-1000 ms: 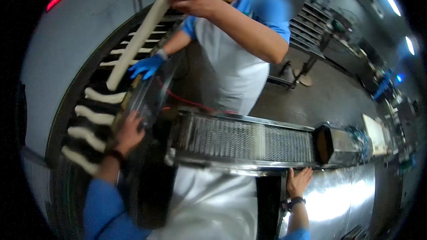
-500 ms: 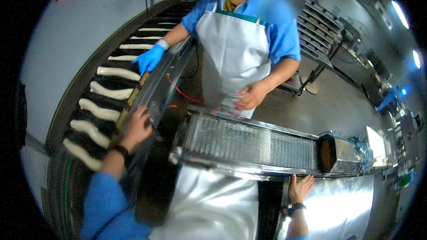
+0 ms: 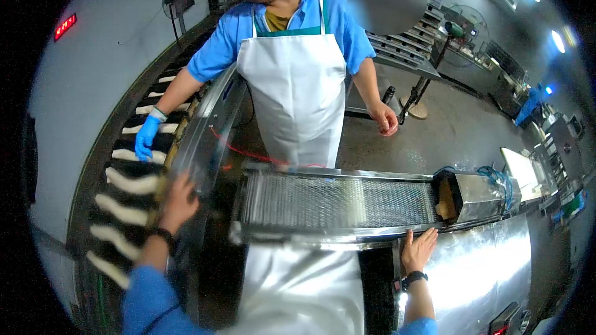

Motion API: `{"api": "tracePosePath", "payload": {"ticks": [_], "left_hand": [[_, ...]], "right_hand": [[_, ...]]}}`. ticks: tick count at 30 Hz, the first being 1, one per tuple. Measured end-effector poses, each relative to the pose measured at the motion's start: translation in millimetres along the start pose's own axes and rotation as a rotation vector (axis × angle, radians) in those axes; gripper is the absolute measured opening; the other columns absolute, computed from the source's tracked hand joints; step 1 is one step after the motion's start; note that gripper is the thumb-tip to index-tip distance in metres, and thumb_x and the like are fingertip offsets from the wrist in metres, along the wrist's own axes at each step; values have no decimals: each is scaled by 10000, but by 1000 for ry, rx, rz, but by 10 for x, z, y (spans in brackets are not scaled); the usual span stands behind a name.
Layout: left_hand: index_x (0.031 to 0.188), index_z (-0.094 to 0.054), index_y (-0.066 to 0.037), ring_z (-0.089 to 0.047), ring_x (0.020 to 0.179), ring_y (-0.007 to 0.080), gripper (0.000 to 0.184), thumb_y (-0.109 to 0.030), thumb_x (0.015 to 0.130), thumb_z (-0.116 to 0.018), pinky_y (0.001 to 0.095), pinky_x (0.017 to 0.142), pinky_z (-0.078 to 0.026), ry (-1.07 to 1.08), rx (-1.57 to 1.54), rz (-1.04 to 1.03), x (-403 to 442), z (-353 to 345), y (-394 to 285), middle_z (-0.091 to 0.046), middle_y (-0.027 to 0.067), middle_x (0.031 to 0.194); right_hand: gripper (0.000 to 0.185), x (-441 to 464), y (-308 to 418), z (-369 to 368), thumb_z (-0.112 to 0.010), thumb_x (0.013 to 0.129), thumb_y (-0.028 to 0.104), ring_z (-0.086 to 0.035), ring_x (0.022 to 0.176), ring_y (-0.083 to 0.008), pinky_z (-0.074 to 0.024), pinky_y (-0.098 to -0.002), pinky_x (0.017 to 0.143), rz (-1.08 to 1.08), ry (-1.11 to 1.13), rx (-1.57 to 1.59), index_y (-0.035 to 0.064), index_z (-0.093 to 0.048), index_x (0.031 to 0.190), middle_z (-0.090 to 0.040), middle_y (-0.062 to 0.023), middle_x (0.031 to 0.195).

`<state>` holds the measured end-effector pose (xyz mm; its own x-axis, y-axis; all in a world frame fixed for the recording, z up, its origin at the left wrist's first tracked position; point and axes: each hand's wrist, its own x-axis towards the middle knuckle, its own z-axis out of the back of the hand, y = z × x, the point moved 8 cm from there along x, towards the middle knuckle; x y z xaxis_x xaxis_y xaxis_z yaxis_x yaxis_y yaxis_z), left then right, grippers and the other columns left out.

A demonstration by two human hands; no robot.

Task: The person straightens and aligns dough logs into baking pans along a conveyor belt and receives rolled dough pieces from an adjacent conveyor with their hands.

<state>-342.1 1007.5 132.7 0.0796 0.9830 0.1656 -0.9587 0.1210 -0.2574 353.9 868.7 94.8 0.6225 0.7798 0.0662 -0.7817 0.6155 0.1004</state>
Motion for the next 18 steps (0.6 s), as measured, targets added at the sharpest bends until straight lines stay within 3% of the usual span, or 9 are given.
{"api": "tracePosePath", "payload": {"ticks": [5, 10, 15, 18], "left_hand": [[1173, -614, -1, -301, 1392, 313, 430, -163, 777, -656, 414, 1123, -312, -4, -9, 11, -20, -6, 16, -357, 178, 1473], [1169, -614, -8, -301, 1391, 315, 423, -170, 780, -653, 410, 1130, -300, 35, -21, 65, -39, -3, 39, -358, 174, 1473], [1148, -623, -25, -302, 1390, 314, 412, -164, 762, -658, 405, 1129, -301, 39, 40, 83, -50, 36, -9, -356, 167, 1476], [1150, -623, -29, -298, 1391, 316, 418, -168, 758, -658, 406, 1126, -305, 31, 40, 80, -37, 27, 22, -353, 167, 1478]], "right_hand": [[796, 229, 36, -49, -291, 991, 509, -107, 1453, -374, -81, -445, 1188, -7, -63, -44, -128, -160, 1451, -148, -290, 1538], [678, 362, 85, -73, -331, 974, 358, -123, 1457, -350, -76, -467, 1186, 101, -57, -35, -90, -193, 1463, -167, -241, 1554], [655, 404, 30, -88, -391, 958, 271, -159, 1452, -330, -107, -494, 1176, 119, -85, -28, -21, -152, 1493, -205, -205, 1552], [626, 419, 100, -57, -400, 947, 199, -207, 1436, -337, -149, -492, 1170, 184, -130, -17, -29, -171, 1484, -229, -217, 1537]]}}
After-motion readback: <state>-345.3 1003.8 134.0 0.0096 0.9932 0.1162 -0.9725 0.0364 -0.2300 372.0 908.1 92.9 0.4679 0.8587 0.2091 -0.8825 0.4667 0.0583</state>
